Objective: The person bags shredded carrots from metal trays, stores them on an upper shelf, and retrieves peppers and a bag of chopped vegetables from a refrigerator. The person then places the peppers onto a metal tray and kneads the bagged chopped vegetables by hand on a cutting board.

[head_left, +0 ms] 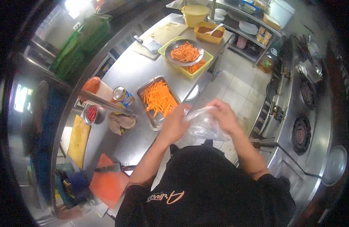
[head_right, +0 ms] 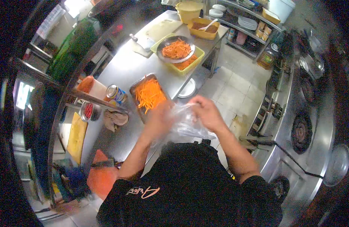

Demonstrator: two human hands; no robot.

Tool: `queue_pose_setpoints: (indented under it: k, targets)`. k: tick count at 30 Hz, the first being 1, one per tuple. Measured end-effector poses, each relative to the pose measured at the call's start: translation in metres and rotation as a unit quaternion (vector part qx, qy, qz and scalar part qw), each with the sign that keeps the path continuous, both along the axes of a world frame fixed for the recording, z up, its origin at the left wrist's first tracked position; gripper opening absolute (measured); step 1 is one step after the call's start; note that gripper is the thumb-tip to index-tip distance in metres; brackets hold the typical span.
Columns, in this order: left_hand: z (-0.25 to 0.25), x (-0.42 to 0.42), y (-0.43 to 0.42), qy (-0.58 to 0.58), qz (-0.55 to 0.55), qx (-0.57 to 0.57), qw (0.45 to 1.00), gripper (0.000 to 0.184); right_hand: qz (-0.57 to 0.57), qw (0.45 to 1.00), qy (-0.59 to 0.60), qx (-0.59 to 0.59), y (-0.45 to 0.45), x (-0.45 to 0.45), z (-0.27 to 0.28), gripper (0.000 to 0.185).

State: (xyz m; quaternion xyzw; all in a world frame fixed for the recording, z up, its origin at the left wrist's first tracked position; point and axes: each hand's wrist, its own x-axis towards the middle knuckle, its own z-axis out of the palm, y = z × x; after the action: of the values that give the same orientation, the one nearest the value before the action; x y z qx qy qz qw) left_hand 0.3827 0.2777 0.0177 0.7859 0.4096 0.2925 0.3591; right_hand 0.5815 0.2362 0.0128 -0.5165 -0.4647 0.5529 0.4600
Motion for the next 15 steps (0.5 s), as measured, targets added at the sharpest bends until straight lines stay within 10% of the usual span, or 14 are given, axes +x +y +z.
queue_pose_setpoints:
  k: [4,10,13,15]
  targets:
    - [-0.019,-0.02,0.006,0.156,0.001,-0.129,0.979,0.03,-0.082,0.954,0.246,-0.148,-0.012,0.007,0.009,0.008]
    - [-0.056,-0.02,-0.021,-0.383,0.104,-0.374,0.838,0.019,0.274,0.946,-0.175,0.013,-0.012,0.035,-0.047,0.009]
    - [-0.035,-0.033,-0.034,-0.435,0.052,-0.503,0.745,0.019,0.078,0.986,-0.04,-0.139,0.001,0.038,-0.06,0.006]
    - [-0.02,-0.042,-0.037,-0.168,-0.021,-0.413,0.895,0.018,-0.032,0.985,0.101,-0.134,0.016,0.038,-0.062,0.011]
